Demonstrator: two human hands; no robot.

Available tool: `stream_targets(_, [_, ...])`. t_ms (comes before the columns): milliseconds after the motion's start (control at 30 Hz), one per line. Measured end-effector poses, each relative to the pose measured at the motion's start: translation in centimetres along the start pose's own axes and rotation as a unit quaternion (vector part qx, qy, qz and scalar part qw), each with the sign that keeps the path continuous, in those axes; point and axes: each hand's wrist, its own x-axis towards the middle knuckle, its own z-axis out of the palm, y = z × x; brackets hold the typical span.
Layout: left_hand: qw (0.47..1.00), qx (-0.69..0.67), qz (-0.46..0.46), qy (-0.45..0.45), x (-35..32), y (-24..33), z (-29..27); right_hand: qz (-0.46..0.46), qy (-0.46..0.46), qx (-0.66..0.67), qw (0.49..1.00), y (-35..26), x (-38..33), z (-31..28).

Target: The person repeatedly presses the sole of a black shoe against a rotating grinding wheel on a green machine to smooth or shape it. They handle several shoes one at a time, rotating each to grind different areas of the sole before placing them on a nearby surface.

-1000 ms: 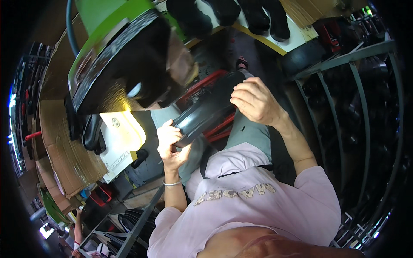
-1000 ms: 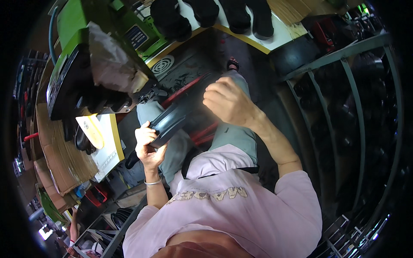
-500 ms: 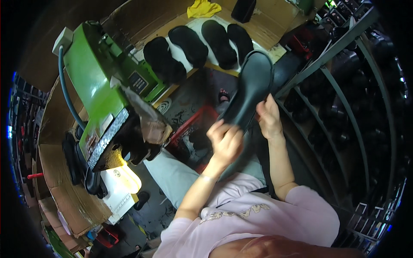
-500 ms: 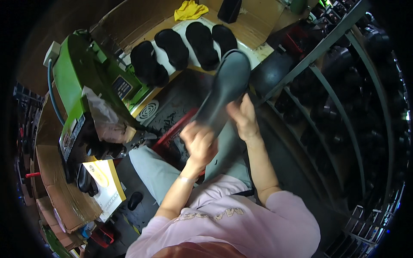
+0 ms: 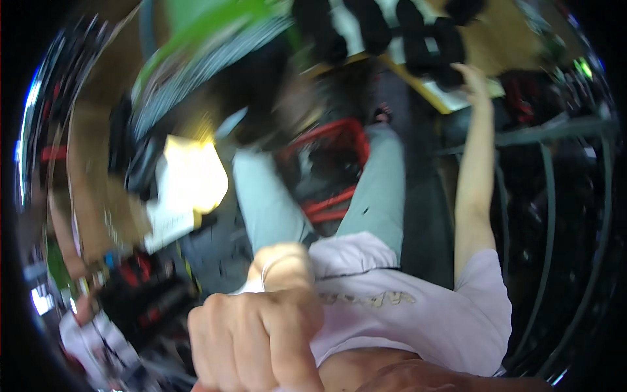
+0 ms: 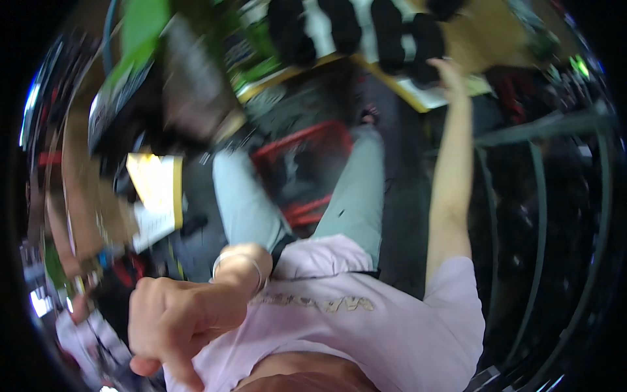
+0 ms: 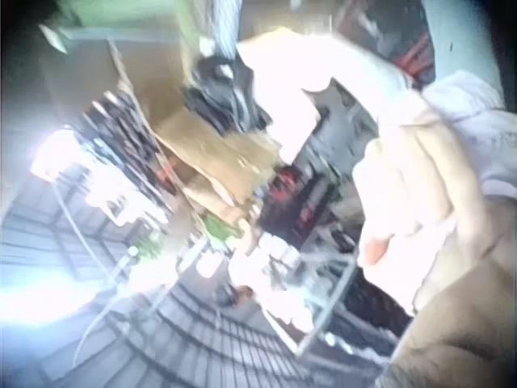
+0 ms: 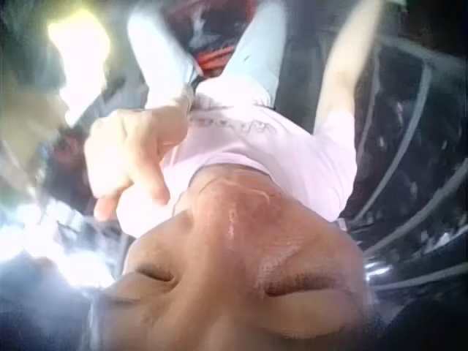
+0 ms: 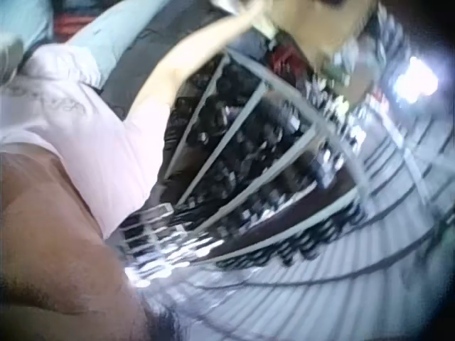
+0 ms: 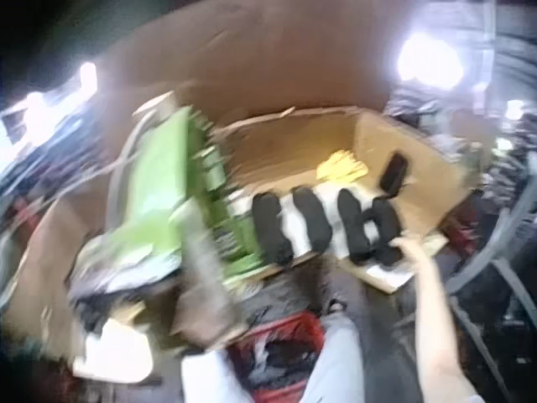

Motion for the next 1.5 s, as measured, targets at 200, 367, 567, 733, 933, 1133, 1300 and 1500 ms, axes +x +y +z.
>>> stream_targets(200, [0.895, 0.396, -0.176, -0.105, 1.5, 8.2, 3.2, -0.106, 0.247, 0.163, 0.949, 4.8, -1.0, -2.0])
stream_targets(367, [0.937, 0.308, 0.161, 0.025, -1.9, 8.3, 5.1, -0.256, 0.314, 0.081, 0.911, 7.6, -11.6, 4.3])
stream_targets(567, [0.967, 0.063, 0.186, -0.163, -0.5, 14.0, 1.5, -0.151, 0.191, 0.102, 0.965, 12.6, -20.5, 12.7])
stream_targets(733, [0.948, 0.111, 0.277, -0.111, -0.2, 15.2, 1.4, -0.14, 0.171, 0.109, 0.969, 12.2, -21.0, 12.6])
stream_targets(933, [0.931, 0.115, 0.347, 0.022, -1.1, 14.2, 2.9, -0.122, 0.158, 0.134, 0.971, 11.1, -20.6, 11.8])
stream_targets(1133, [0.969, 0.222, 0.101, -0.039, -0.5, 18.0, 1.3, -0.078, 0.159, 0.16, 0.971, 12.3, -21.4, 11.3])
stream_targets(1300, [0.987, 0.0, 0.108, -0.123, 0.7, 17.3, -0.5, -0.07, 0.158, 0.179, 0.968, 12.7, -21.4, 10.7])
stream_targets(1500, [0.974, 0.108, 0.192, 0.045, -0.7, 15.3, 1.5, -0.06, 0.174, 0.186, 0.965, 13.4, -21.1, 9.9])
